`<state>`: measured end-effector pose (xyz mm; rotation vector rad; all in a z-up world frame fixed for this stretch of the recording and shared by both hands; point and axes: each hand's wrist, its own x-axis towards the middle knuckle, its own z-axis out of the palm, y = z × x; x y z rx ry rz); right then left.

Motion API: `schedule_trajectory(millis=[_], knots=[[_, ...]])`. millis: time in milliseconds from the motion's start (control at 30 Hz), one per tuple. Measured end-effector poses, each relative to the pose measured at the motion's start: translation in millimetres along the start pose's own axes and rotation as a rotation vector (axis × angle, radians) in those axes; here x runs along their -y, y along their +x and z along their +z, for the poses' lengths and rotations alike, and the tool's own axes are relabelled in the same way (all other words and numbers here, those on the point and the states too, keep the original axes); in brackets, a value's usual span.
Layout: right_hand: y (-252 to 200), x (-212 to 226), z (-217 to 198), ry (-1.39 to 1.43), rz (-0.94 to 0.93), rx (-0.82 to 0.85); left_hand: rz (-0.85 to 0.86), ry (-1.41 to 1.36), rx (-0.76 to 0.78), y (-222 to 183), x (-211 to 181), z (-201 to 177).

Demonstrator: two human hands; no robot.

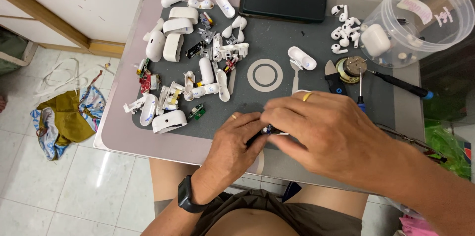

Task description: Disassembling and inspecting internal components of wireless earbuds on a repair bench

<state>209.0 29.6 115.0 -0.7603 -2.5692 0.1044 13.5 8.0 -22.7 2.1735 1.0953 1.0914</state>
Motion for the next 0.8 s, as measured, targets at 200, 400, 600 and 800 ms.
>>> schedule_trajectory(millis=[200,400,600,800], knots=[[-2.7,-6.5,9.8,-0.064,-0.076,-0.091,0.026,-0.01,-0.036,-1.9,4.1,3.2],[3.9,3.1,7.5,-0.032,-0.118,-0.086,0.061,-0.046,-0.022,-1.5,5.3,2.9],[0.4,4.1,4.3,0.054,-0.044,0.041,0.046,-0.019,-0.059,-1.7,3.3,3.8],[6.0,1.9,3.5,0.116,-0.122,-0.021,0.075,0.018,-0.091,-0.1,3.5,6.4]])
